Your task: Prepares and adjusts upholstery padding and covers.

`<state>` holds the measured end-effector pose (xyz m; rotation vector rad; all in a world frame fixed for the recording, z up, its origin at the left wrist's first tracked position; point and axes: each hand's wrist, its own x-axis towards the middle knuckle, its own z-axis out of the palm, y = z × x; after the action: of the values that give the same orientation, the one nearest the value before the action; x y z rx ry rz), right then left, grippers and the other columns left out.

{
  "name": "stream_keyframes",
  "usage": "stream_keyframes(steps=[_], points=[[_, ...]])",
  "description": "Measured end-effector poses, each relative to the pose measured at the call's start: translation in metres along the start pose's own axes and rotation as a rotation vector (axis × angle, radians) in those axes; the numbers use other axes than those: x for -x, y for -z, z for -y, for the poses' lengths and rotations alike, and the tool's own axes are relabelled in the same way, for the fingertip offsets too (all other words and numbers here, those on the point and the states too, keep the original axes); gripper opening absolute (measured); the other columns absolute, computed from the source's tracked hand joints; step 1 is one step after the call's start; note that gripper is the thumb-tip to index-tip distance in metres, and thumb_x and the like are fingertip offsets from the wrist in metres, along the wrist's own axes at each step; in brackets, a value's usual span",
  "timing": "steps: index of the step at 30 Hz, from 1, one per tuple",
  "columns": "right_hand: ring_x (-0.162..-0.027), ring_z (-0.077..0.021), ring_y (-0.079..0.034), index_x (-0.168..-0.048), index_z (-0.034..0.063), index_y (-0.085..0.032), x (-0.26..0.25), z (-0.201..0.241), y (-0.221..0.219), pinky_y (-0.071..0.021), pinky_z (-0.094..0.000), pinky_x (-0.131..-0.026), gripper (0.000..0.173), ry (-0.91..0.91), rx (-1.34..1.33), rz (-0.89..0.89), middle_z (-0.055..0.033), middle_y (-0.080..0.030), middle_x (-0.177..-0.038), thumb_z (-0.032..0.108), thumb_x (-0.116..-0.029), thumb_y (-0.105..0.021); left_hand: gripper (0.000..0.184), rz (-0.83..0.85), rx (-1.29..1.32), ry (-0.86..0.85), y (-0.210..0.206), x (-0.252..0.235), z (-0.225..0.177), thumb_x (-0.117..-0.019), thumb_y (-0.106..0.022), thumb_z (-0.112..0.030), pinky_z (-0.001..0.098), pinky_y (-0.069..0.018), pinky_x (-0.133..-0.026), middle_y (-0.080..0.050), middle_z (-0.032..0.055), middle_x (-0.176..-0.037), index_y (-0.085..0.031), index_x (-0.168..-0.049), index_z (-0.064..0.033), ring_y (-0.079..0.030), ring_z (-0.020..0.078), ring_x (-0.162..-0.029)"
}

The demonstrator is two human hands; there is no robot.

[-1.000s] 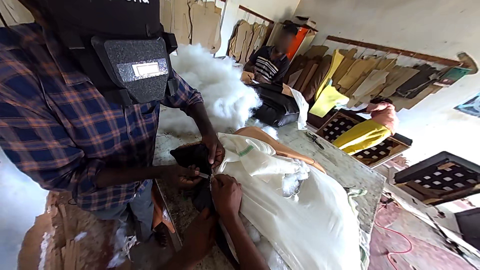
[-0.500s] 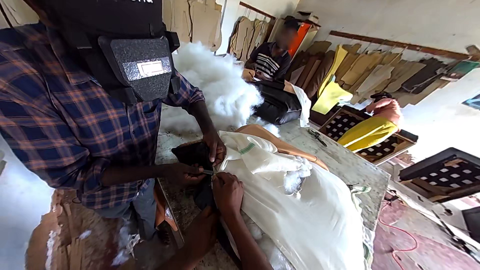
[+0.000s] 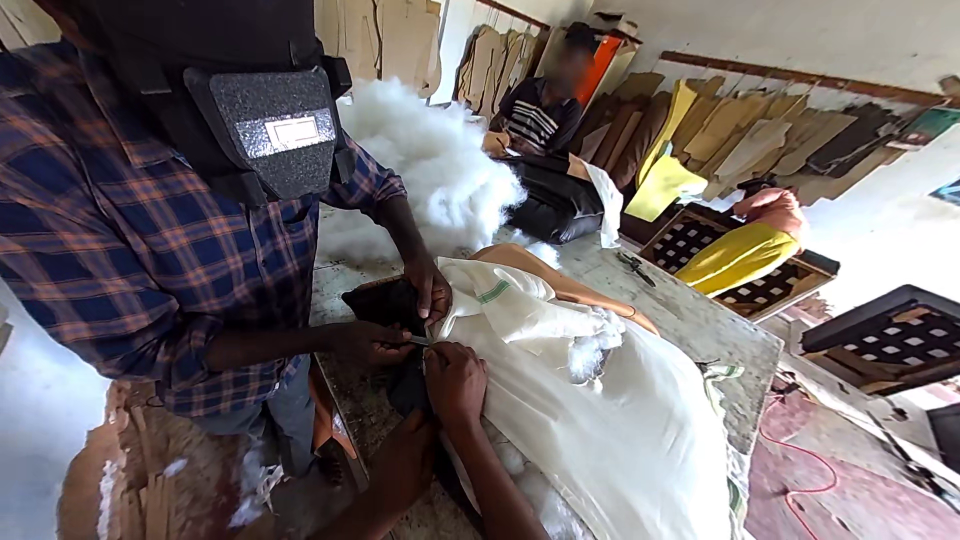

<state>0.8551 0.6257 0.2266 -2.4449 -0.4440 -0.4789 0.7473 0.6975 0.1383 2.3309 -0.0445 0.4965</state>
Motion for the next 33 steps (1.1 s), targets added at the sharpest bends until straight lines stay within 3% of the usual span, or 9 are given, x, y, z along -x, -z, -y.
stream_keyframes(steps=[5,23,33], points=[[-0.089,-0.0234,-0.066,-0.100,0.0188,-0.077,0.0001,0.0001,-0.0012,-0.0488,-0.0518,-0.080,0.017,0.006,-0.002,0.001,-0.0013,-0.073,-0.094,0.031,-0.1001,-0.064,0.030,0.007,0.009,0.007,-0.0009,-0.0004,0.0018,-0.0979,-0.054,-0.017,0.0319,-0.0592,-0.080,-0.068,0.0016,-0.110,-0.075,-0.119,-0.0217,-0.068,0.0115,-0.096],[-0.088,-0.0234,-0.067,-0.099,0.0183,-0.077,0.0012,0.0000,-0.0023,-0.0490,-0.0516,-0.079,0.016,0.018,0.011,-0.014,-0.0017,-0.073,-0.092,0.029,-0.0996,-0.064,0.029,0.001,-0.021,-0.011,0.0005,-0.0002,0.0017,-0.0979,-0.055,-0.018,0.0317,-0.0596,-0.077,-0.068,0.0013,-0.109,-0.075,-0.120,-0.0203,-0.068,0.0116,-0.093],[-0.088,-0.0221,-0.066,-0.097,0.0192,-0.076,0.0021,-0.0008,-0.0049,-0.0494,-0.0498,-0.079,0.016,0.019,0.015,-0.021,-0.0005,-0.073,-0.092,0.030,-0.0993,-0.065,0.026,0.000,-0.023,-0.022,0.0005,0.0008,0.0024,-0.0977,-0.055,-0.018,0.0303,-0.0586,-0.079,-0.068,0.0008,-0.106,-0.076,-0.113,-0.0188,-0.067,0.0110,-0.094]])
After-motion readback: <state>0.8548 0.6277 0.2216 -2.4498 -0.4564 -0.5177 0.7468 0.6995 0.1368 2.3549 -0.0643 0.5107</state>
